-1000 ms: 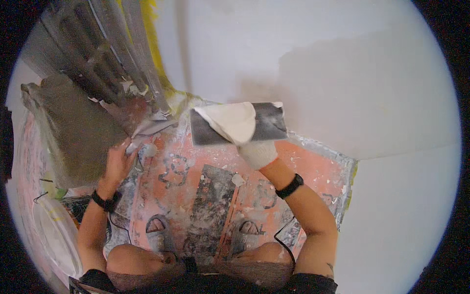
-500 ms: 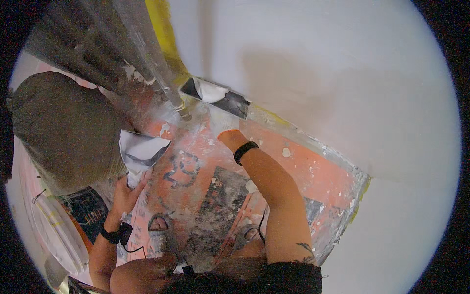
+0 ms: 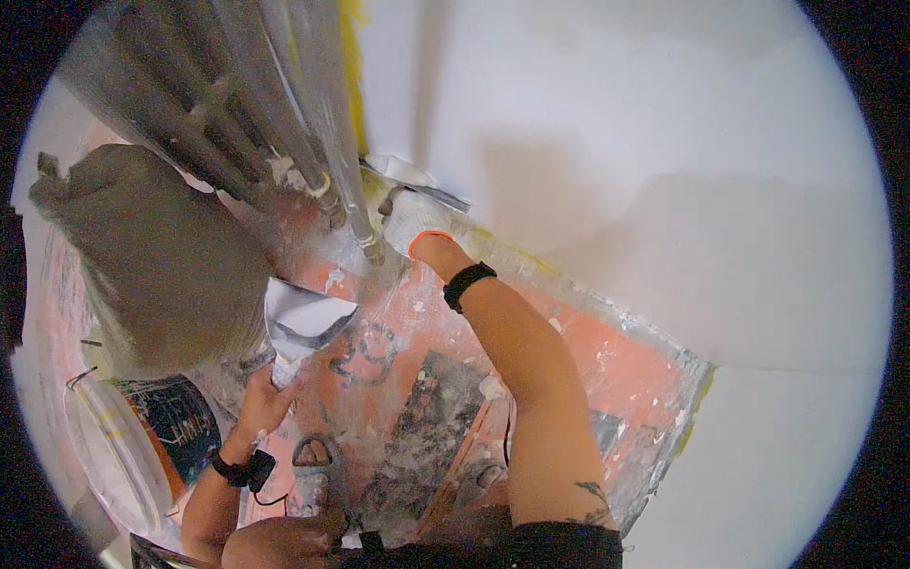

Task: Applying plaster or putty to a wall and corner using a putty knife and trowel.

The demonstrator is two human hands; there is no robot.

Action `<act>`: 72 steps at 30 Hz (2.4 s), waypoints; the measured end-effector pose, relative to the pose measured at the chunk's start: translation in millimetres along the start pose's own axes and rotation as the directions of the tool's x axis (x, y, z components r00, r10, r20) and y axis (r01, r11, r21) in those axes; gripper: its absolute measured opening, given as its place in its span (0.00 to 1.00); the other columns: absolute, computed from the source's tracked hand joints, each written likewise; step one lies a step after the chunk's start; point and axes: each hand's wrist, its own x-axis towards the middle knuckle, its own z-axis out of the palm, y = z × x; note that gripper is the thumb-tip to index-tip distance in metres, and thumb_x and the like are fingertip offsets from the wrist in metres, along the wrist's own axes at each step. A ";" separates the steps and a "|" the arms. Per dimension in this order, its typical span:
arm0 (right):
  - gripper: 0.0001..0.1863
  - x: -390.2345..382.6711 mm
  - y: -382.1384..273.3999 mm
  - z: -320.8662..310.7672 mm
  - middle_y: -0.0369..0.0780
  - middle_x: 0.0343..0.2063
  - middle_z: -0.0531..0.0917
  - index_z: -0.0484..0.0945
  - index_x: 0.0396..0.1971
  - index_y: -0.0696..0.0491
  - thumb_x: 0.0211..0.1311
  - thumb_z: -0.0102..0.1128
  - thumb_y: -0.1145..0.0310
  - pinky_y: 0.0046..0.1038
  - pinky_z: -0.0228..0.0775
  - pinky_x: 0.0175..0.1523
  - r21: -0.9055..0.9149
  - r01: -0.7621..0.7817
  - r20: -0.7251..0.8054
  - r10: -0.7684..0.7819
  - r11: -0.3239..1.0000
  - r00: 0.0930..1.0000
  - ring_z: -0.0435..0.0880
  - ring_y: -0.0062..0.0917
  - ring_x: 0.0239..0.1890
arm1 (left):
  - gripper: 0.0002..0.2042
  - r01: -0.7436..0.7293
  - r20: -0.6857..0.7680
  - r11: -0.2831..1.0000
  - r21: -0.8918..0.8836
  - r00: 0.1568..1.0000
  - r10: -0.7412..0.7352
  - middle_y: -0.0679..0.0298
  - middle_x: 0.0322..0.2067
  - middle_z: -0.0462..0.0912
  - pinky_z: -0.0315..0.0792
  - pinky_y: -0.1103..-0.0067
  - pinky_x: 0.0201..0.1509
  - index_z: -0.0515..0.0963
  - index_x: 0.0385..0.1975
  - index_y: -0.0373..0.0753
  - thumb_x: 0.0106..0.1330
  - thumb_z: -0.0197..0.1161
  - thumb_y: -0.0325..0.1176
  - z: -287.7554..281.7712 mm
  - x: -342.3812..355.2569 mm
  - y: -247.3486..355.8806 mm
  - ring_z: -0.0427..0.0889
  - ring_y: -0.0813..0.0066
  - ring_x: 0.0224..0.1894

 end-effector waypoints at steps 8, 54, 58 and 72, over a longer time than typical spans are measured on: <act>0.17 -8.9 -70.1 -150.5 0.56 0.37 0.84 0.85 0.37 0.56 0.57 0.60 0.59 0.43 0.77 0.49 -0.080 0.081 -0.128 -0.091 0.993 0.988 0.84 0.50 0.42 | 0.16 -0.263 0.016 0.956 -0.130 0.963 0.267 0.57 0.39 0.87 0.74 0.75 0.49 0.80 0.49 0.33 0.66 0.68 0.34 7.4 -7.6 32.2 0.81 0.78 0.40; 0.23 -68.9 39.3 18.7 0.50 0.46 0.84 0.75 0.57 0.48 0.63 0.59 0.58 0.44 0.75 0.49 0.025 -0.151 0.120 0.147 0.988 0.982 0.82 0.48 0.47 | 0.15 -0.026 0.145 0.999 -0.030 0.989 0.030 0.58 0.42 0.87 0.74 0.76 0.50 0.79 0.49 0.30 0.67 0.67 0.31 15.2 35.0 8.1 0.79 0.78 0.42; 0.20 -55.0 60.5 50.7 0.50 0.43 0.84 0.78 0.53 0.48 0.62 0.59 0.58 0.43 0.76 0.48 -0.177 0.088 0.225 -0.047 0.980 0.973 0.83 0.47 0.45 | 0.15 -0.038 0.183 0.999 0.000 0.982 0.037 0.58 0.42 0.86 0.74 0.76 0.50 0.79 0.50 0.31 0.67 0.67 0.32 18.7 40.0 6.4 0.79 0.78 0.43; 0.22 -60.6 58.1 55.7 0.50 0.41 0.85 0.76 0.57 0.48 0.62 0.56 0.63 0.45 0.76 0.47 -0.087 -0.078 -0.003 0.078 0.993 0.997 0.84 0.47 0.44 | 0.14 -0.068 0.141 0.988 -0.135 0.986 0.087 0.64 0.40 0.86 0.75 0.78 0.48 0.80 0.46 0.30 0.68 0.67 0.34 21.7 40.5 -12.4 0.79 0.80 0.41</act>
